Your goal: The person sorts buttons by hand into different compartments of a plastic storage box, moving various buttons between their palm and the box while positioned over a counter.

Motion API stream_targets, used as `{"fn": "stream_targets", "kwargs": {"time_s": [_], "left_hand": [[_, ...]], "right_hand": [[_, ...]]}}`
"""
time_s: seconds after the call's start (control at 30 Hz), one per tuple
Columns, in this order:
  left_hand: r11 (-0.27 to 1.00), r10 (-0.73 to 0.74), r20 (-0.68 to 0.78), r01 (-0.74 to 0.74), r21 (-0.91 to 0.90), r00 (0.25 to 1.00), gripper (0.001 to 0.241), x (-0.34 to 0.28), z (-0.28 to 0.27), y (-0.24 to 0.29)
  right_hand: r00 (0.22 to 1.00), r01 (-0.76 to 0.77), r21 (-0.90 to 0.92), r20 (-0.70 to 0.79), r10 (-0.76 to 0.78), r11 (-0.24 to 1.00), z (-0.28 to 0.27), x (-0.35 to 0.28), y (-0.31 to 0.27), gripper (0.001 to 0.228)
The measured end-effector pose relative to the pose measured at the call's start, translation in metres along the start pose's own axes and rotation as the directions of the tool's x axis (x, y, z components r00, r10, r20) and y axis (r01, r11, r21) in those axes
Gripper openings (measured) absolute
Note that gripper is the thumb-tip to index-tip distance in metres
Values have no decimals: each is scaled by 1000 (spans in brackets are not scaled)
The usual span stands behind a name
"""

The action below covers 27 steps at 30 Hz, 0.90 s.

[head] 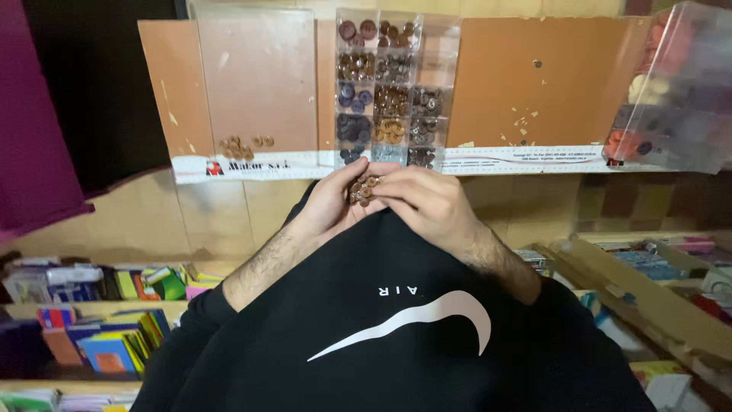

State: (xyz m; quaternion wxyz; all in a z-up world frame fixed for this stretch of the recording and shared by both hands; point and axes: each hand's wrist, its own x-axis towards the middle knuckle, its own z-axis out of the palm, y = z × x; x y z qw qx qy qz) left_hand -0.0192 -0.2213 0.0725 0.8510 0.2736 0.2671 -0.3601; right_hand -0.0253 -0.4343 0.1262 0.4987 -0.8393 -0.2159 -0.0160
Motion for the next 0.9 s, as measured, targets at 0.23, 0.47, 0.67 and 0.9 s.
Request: {"fn": "stream_targets", "kwargs": {"time_s": [0.23, 0.47, 0.67, 0.9], "left_hand": [[997, -61, 109, 65, -37, 992, 62, 41, -14, 29], [983, -43, 228, 82, -165, 973, 62, 47, -10, 40], [989, -54, 202, 80, -125, 978, 63, 57, -6, 30], [983, 46, 160, -16, -183, 986, 64, 60, 23, 19]], "right_hand": [[950, -176, 135, -237, 205, 975, 17, 27, -7, 15], [788, -367, 387, -355, 504, 846, 46, -1, 15, 17], [804, -397, 130, -428, 412, 909, -2, 16, 57, 16], [968, -185, -326, -224, 115, 927, -46, 70, 114, 19]]}}
